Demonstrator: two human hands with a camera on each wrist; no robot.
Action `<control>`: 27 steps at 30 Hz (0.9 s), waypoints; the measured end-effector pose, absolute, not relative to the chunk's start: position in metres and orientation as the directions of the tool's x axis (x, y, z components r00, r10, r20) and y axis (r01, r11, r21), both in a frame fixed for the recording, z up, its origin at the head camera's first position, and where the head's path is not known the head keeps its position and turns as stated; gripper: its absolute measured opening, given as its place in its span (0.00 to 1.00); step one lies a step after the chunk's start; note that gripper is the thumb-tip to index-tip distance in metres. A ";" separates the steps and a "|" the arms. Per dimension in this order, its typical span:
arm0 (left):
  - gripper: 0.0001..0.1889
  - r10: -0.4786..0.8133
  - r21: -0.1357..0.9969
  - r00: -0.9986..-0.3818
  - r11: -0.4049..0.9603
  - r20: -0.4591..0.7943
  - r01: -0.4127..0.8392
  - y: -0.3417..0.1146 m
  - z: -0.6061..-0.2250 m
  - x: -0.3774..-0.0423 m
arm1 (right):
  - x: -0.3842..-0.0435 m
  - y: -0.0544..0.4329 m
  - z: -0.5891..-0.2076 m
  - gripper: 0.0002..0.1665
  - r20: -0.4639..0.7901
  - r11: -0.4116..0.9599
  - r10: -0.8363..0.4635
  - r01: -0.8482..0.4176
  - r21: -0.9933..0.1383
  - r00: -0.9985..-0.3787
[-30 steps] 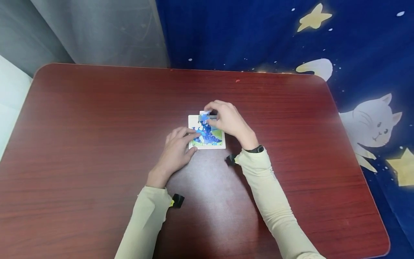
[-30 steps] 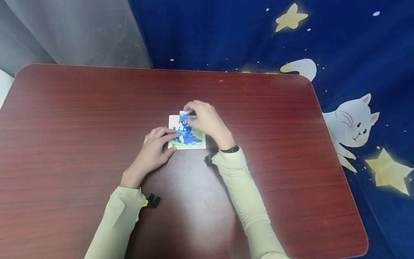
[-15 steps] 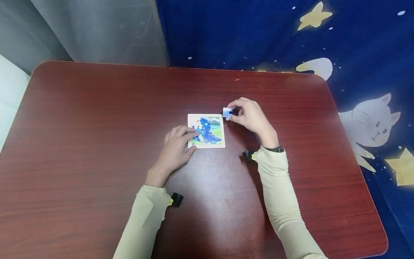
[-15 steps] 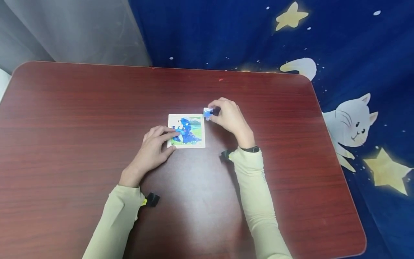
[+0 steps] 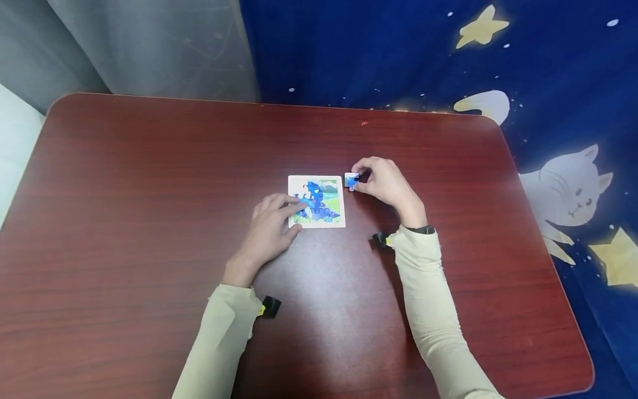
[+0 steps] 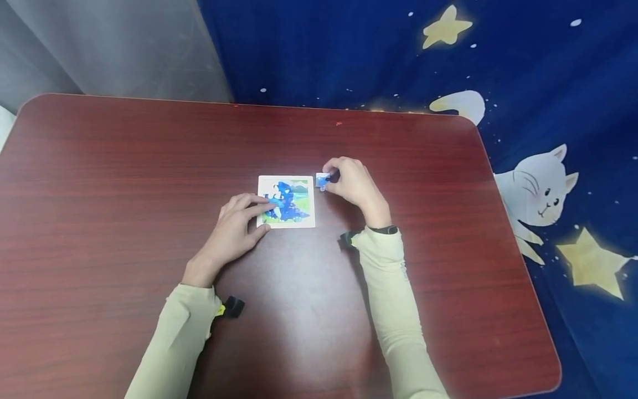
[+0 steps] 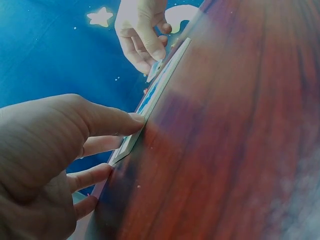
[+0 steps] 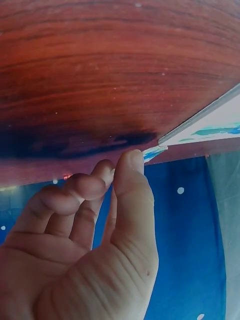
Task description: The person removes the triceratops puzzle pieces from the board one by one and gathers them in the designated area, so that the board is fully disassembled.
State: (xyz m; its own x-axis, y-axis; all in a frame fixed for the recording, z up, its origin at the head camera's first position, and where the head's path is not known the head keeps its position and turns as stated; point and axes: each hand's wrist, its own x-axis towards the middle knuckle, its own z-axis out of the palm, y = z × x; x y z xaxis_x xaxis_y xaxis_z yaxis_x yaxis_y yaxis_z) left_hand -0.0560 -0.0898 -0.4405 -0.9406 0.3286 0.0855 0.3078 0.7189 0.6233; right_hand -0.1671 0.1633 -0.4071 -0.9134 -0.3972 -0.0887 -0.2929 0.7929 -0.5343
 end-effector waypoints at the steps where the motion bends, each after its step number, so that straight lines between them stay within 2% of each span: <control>1: 0.22 0.326 0.628 -0.941 0.716 0.086 0.305 -0.090 -0.441 -0.056 | -0.168 0.163 -0.408 0.16 -0.094 0.791 -0.401 -0.292 -0.537 -0.911; 27: 0.21 0.329 0.650 -0.936 0.686 0.123 0.326 -0.091 -0.444 -0.059 | -0.168 0.163 -0.415 0.17 -0.141 0.775 -0.433 -0.288 -0.562 -0.890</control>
